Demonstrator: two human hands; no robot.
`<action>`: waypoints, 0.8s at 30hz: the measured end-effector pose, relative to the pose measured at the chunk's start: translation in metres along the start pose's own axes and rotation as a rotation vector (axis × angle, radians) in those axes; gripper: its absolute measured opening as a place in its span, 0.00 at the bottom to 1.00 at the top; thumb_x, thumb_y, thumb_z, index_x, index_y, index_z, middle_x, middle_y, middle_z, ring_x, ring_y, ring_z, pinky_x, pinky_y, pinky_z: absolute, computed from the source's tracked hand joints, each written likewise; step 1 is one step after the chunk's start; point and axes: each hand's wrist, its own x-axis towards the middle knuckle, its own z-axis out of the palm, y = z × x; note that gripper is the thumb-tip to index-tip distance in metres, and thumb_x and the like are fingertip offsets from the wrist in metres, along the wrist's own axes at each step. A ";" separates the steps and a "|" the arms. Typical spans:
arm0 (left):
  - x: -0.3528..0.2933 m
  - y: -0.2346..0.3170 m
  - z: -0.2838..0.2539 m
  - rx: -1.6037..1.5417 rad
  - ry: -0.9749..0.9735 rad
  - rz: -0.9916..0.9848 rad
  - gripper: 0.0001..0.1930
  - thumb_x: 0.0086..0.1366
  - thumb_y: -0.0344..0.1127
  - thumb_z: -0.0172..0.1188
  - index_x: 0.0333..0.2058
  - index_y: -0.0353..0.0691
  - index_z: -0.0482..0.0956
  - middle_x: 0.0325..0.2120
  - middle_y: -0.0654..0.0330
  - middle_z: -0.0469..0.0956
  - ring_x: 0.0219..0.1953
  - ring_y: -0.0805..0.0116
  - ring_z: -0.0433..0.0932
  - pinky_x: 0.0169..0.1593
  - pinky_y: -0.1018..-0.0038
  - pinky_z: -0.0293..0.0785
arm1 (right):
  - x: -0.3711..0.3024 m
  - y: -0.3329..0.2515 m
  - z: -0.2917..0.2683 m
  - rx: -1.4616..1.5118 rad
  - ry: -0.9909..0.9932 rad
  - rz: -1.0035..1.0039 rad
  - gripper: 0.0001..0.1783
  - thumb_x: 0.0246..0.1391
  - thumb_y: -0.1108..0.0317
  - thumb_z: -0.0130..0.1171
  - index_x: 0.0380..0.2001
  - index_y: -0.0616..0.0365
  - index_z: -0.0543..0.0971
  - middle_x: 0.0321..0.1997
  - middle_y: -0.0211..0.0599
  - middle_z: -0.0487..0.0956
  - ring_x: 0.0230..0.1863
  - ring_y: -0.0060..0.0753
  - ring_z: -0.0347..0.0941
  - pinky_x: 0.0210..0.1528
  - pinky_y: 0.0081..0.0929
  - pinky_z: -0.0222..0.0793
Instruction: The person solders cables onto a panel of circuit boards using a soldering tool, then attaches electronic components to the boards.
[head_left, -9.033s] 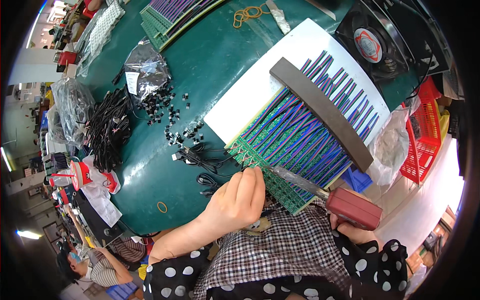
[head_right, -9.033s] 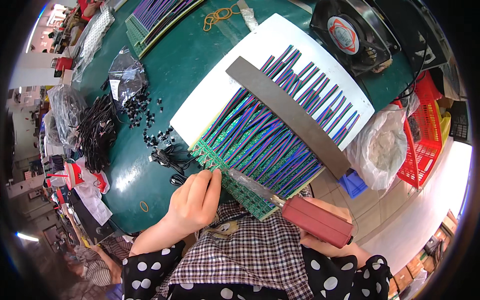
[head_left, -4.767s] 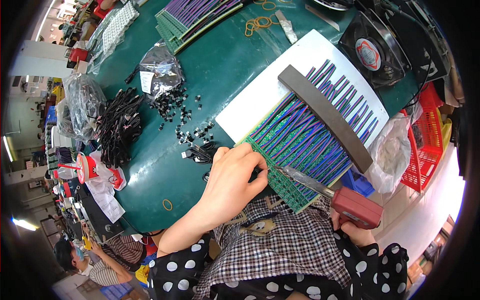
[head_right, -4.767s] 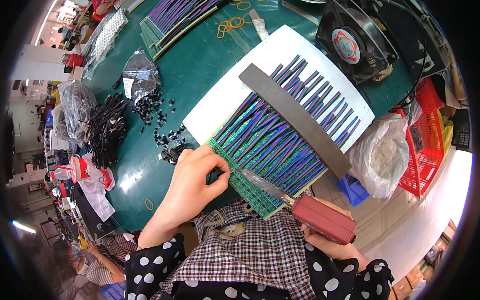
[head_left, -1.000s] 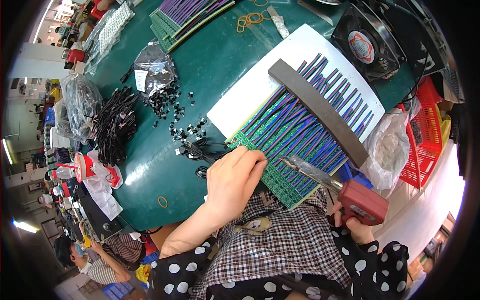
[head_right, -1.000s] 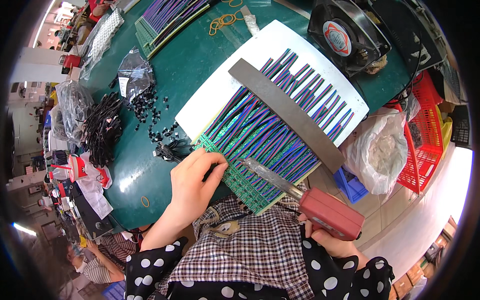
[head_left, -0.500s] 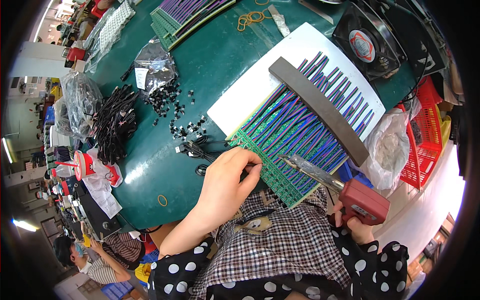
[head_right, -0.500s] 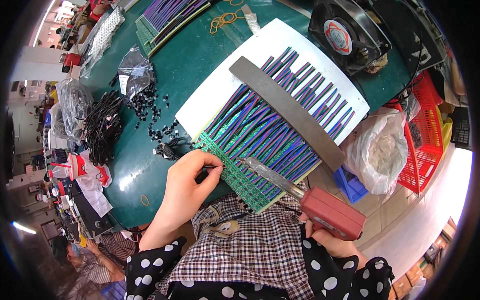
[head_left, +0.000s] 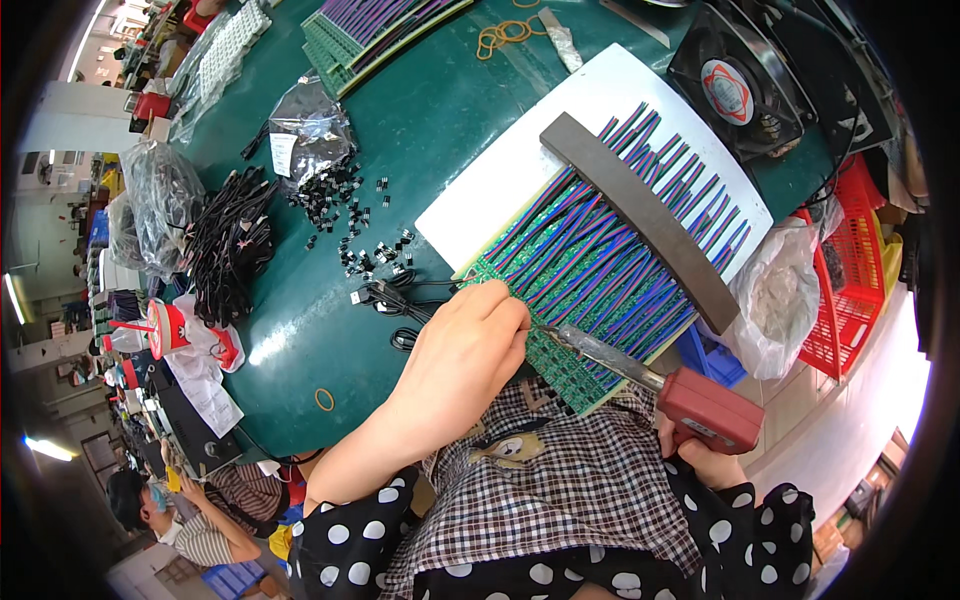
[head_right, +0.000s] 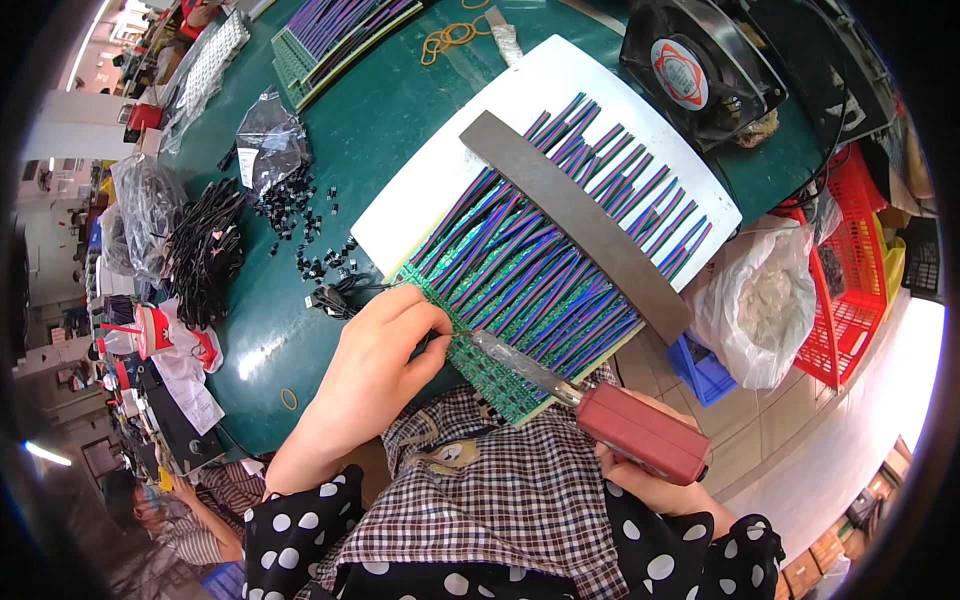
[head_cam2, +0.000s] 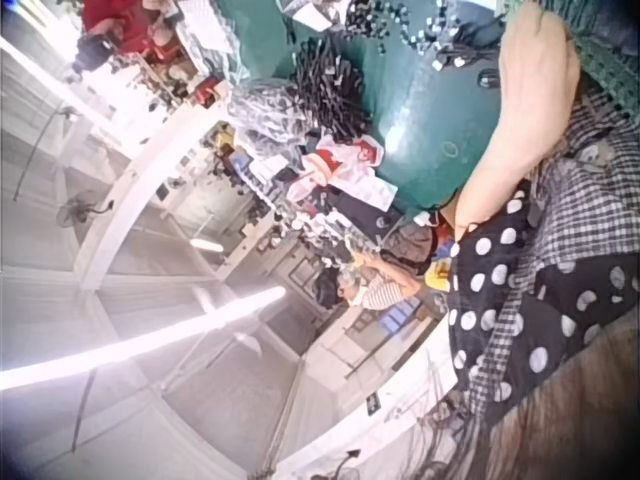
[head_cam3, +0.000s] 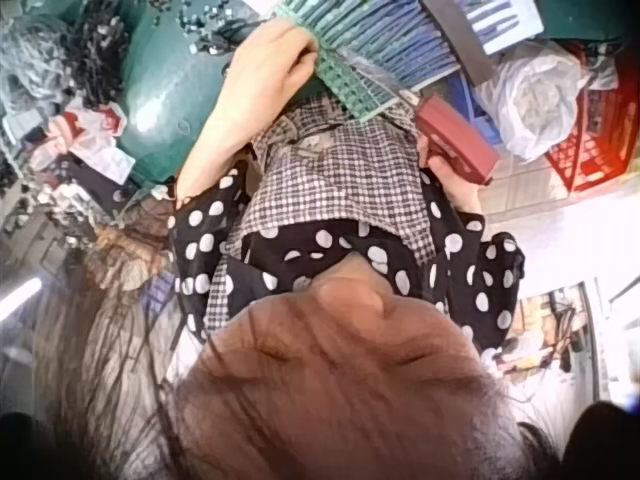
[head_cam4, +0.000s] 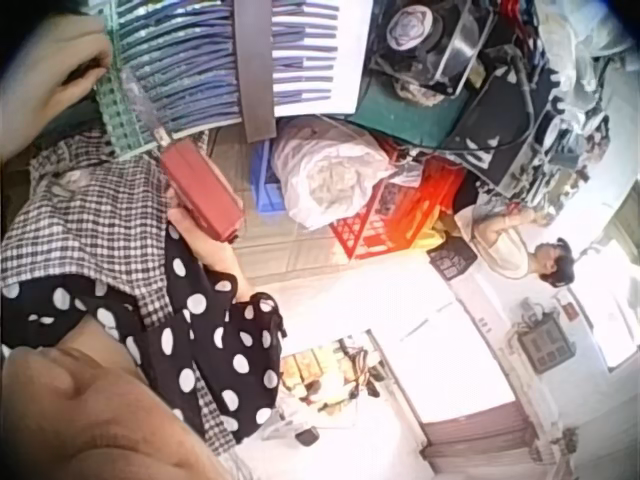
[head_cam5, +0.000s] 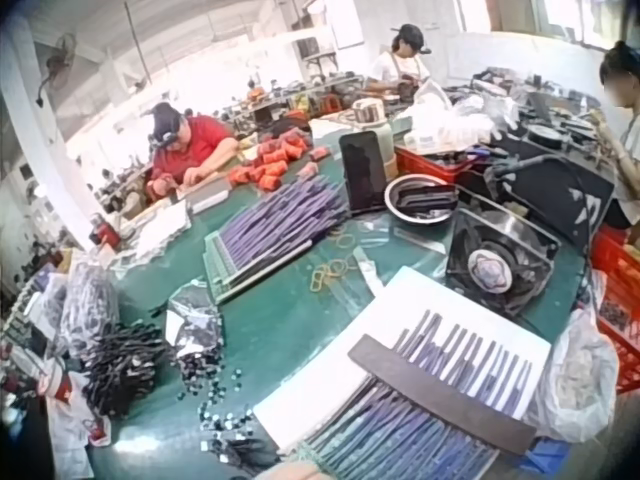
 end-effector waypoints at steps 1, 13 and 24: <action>-0.002 0.001 -0.001 0.006 -0.008 0.001 0.07 0.49 0.22 0.59 0.27 0.35 0.72 0.25 0.55 0.68 0.31 0.55 0.71 0.34 0.66 0.69 | -0.001 0.000 0.001 -0.088 0.013 0.019 0.36 0.42 0.73 0.69 0.55 0.71 0.65 0.40 0.39 0.78 0.34 0.19 0.74 0.34 0.15 0.71; 0.000 0.001 0.003 0.098 0.017 0.057 0.07 0.48 0.22 0.60 0.27 0.35 0.72 0.24 0.55 0.67 0.30 0.56 0.71 0.34 0.66 0.69 | 0.004 -0.011 0.006 -0.387 -0.027 -0.109 0.34 0.40 0.77 0.66 0.53 0.69 0.68 0.36 0.37 0.80 0.33 0.22 0.76 0.33 0.18 0.72; -0.004 0.001 0.000 0.179 -0.072 0.112 0.07 0.45 0.26 0.55 0.26 0.34 0.70 0.27 0.53 0.68 0.33 0.56 0.71 0.37 0.65 0.70 | -0.010 -0.005 0.003 -0.156 0.173 -0.099 0.39 0.49 0.46 0.62 0.52 0.66 0.63 0.42 0.42 0.72 0.22 0.26 0.67 0.23 0.24 0.65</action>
